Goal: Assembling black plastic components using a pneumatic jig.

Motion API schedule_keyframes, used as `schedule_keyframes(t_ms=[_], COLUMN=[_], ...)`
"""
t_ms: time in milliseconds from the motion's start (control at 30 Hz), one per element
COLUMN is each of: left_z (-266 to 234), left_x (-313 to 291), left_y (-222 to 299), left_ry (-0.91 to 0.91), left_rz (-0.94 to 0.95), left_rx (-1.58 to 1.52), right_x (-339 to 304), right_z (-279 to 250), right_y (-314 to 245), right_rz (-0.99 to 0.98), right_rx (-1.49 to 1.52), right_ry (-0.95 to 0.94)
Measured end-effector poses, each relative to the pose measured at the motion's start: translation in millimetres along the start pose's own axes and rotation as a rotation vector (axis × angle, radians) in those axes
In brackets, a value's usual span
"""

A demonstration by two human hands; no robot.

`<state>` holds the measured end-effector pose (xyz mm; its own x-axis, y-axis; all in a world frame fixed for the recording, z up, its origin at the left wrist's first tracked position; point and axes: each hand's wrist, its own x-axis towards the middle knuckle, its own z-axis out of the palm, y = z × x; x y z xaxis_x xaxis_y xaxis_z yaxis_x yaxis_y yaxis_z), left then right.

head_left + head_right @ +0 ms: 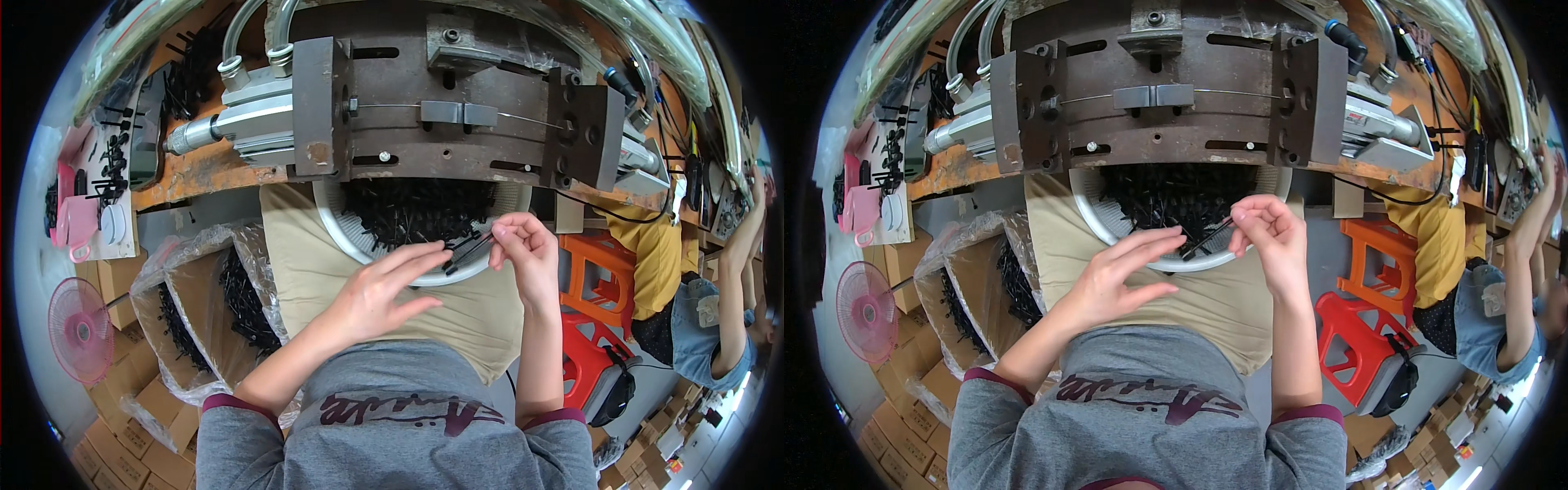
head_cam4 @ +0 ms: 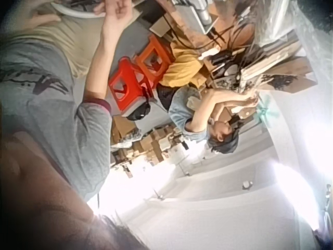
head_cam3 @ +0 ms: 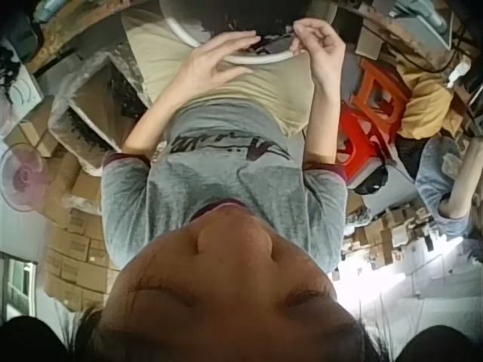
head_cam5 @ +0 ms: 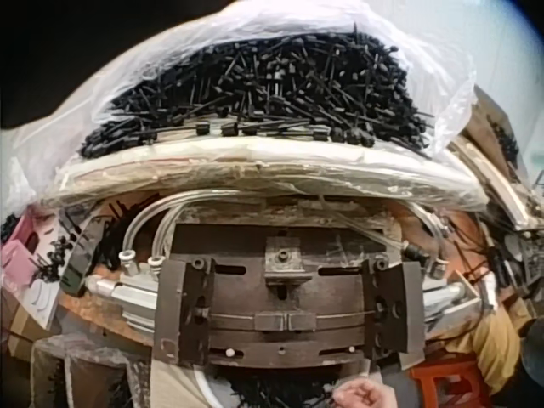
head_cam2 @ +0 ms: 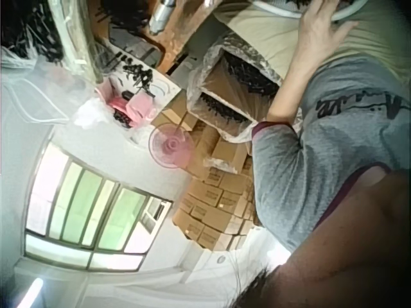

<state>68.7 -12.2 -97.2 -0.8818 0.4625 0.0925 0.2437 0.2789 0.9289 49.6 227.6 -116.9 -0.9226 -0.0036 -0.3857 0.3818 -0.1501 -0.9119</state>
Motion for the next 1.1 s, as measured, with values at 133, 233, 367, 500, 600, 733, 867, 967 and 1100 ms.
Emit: schedule_keyframes(t_ms=[133, 233, 367, 500, 600, 733, 867, 967, 1100], left_z=[0, -9, -14, -21, -23, -24, -26, -28, -28], left_x=[-1, -3, -8, -5, -5, -3, -3, -3, -3], left_y=[16, 27, 37, 45, 59, 57, 59, 60, 61], left_ry=[0.003, 0.016, -0.003, -0.041, -0.028, -0.005, 0.000, 0.003, 0.020], left_rz=[0.050, 0.109, 0.167, 0.307, 0.317, 0.389, 0.407, 0.414, 0.425], left_rx=[-0.174, -0.132, -0.041, -0.061, 0.012, 0.062, 0.047, 0.046, 0.058], right_x=[-18, -23, -30, -34, -35, -49, -49, -49, -52], right_z=[21, 31, 34, 36, 35, 49, 53, 54, 58], right_y=[-25, -37, -43, -46, -51, -57, -59, -59, -60], right_rz=[-0.029, 0.026, 0.061, -0.053, -0.112, -0.087, -0.093, -0.116, -0.183], right_rx=[0.150, 0.266, 0.269, 0.279, 0.226, 0.346, 0.406, 0.383, 0.289], right_ry=[-0.080, -0.140, -0.223, -0.117, -0.091, -0.211, -0.219, -0.209, -0.163])
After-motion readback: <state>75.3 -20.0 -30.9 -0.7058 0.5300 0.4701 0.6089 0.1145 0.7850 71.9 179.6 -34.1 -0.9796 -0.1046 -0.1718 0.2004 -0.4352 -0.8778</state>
